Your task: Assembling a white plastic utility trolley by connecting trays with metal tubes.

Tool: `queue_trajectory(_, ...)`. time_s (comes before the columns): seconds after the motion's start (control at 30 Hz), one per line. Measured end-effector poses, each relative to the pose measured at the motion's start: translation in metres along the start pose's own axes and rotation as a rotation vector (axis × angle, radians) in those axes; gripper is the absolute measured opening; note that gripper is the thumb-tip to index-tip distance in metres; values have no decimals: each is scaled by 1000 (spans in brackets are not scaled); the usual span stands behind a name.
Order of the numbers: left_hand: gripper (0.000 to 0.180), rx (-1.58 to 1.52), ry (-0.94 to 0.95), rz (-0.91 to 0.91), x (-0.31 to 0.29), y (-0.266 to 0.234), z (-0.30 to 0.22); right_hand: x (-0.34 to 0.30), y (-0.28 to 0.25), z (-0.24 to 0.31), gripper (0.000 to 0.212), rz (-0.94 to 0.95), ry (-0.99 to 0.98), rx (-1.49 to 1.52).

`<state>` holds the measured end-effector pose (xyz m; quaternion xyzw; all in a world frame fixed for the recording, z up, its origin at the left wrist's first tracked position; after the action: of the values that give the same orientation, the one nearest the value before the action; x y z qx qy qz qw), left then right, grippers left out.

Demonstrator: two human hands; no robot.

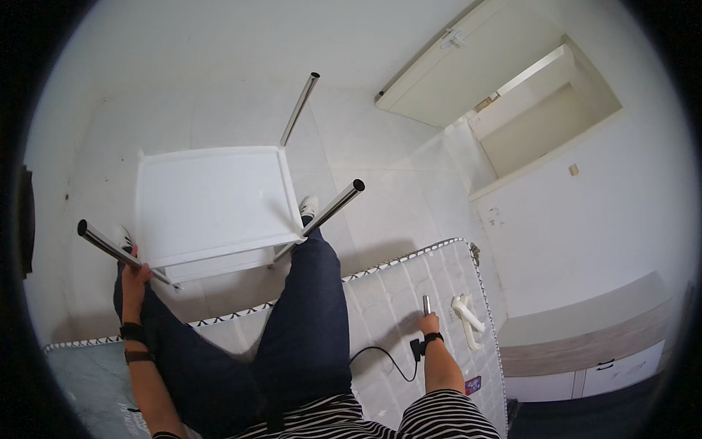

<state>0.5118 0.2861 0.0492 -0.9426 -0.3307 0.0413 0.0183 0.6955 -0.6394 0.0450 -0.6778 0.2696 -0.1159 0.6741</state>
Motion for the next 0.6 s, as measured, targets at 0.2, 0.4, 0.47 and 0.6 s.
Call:
queue_trajectory(0.2, 62, 151, 41, 112, -15, 18, -29, -20, 6, -36, 36, -153, 59, -47)
queue_trajectory(0.4, 63, 2, -96, 269, -35, 7, -18, -35, 3, -36, 20, -212, 108, -84)
queue_trajectory(0.47, 60, 44, -121, 302, -37, -1, -20, -40, 2, -37, 20, -240, 114, -23)
queue_trajectory(0.6, 38, 774, -78, 394, -68, 0, -99, -68, -37, 27, 21, -394, -158, 310)
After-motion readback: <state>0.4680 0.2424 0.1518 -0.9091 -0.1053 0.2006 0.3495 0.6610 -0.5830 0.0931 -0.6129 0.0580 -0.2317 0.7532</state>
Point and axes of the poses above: each hand's wrist, its own x-axis towards the middle knuckle, its own y-axis out of the palm, z = x × y, the point moved 10 cm from there along x, towards the middle knuckle, and after that the axes turned 3 degrees about y, right-handed, at the moved point
